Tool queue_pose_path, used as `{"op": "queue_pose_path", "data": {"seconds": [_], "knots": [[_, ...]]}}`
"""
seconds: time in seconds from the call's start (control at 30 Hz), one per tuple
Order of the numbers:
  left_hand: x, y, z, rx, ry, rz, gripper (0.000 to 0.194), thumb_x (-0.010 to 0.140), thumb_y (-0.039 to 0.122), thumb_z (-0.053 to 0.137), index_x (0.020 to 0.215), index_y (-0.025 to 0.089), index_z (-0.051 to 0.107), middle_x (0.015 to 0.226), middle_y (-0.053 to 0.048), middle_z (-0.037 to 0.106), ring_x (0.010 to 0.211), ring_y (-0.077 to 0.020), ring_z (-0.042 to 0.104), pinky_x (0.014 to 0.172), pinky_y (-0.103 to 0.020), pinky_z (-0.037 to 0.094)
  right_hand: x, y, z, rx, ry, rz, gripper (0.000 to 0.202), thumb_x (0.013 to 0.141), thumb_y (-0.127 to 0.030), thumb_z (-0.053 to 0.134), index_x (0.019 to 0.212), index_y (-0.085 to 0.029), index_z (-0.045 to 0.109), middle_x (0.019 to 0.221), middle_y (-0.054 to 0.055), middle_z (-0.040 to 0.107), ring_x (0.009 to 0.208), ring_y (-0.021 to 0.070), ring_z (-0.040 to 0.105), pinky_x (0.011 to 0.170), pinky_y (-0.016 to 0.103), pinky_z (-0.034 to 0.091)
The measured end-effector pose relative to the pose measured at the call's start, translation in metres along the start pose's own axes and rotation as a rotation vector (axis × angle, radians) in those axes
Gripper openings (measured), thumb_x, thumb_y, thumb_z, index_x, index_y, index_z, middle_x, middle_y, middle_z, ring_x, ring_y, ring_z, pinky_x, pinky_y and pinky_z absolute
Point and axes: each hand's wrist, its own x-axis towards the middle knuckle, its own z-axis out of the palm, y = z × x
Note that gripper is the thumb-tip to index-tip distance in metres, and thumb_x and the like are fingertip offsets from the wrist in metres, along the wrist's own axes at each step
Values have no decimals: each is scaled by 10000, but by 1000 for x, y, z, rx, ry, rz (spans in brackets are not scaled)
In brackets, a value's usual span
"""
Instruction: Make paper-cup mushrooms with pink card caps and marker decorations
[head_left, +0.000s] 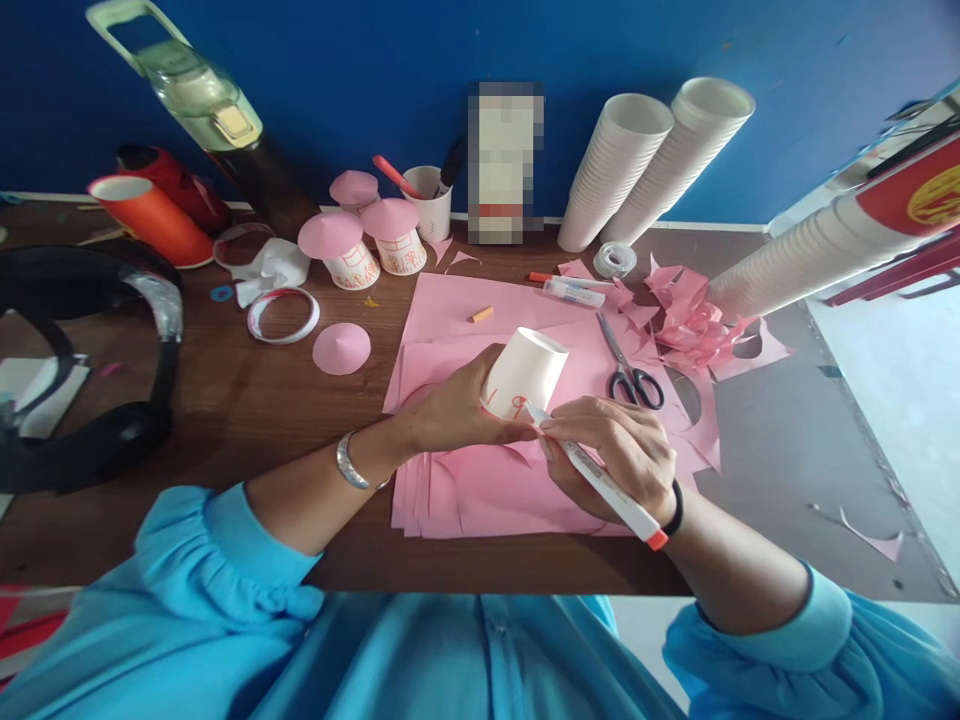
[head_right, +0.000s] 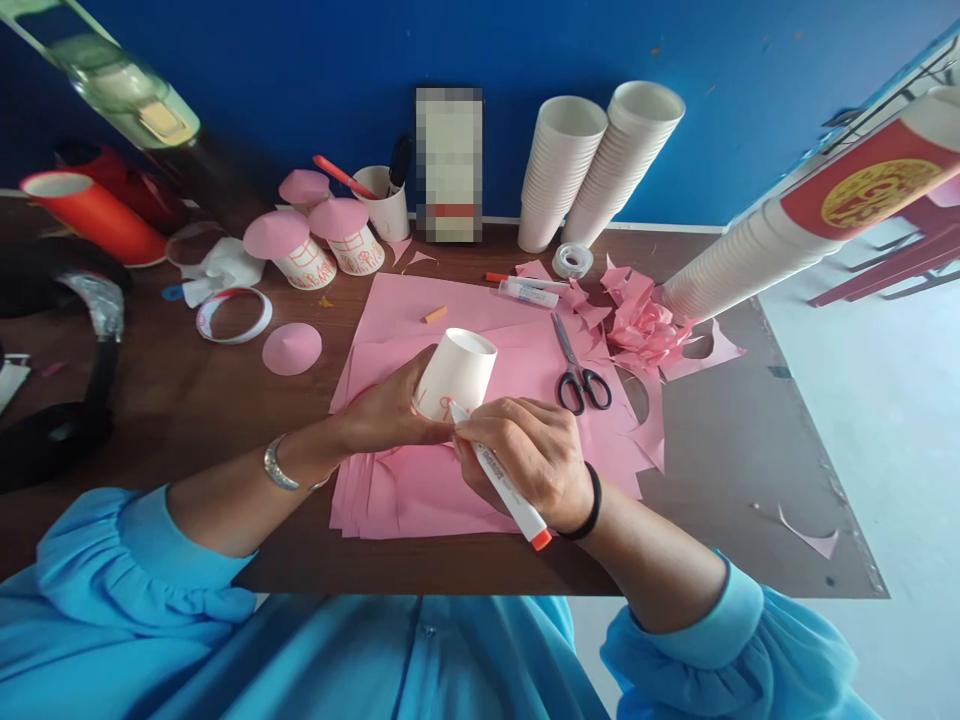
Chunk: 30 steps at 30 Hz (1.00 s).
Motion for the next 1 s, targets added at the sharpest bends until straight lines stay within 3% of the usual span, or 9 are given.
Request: {"op": "queue_pose_path", "data": {"seconds": [0.67,1.0], "knots": [[-1,-1,1,-60,12,12,861,660,483,914,1353,212,480,1306,-126,606,1174,-323,604,877,-432,556,1,-1,-3,-14,8,39,161,873,-47,641,965,-173,603,733,46,718,599,154,703,533,262,566],[0,0,1,-46,21,-5,852,670,427,913,1374,210,484,1260,-108,638,1109,-293,627,818,-387,552,2,-1,-1,-21,21,49,193,869,-55,635,982,-207,600,721,7,712,588,138,697,531,247,575]]}}
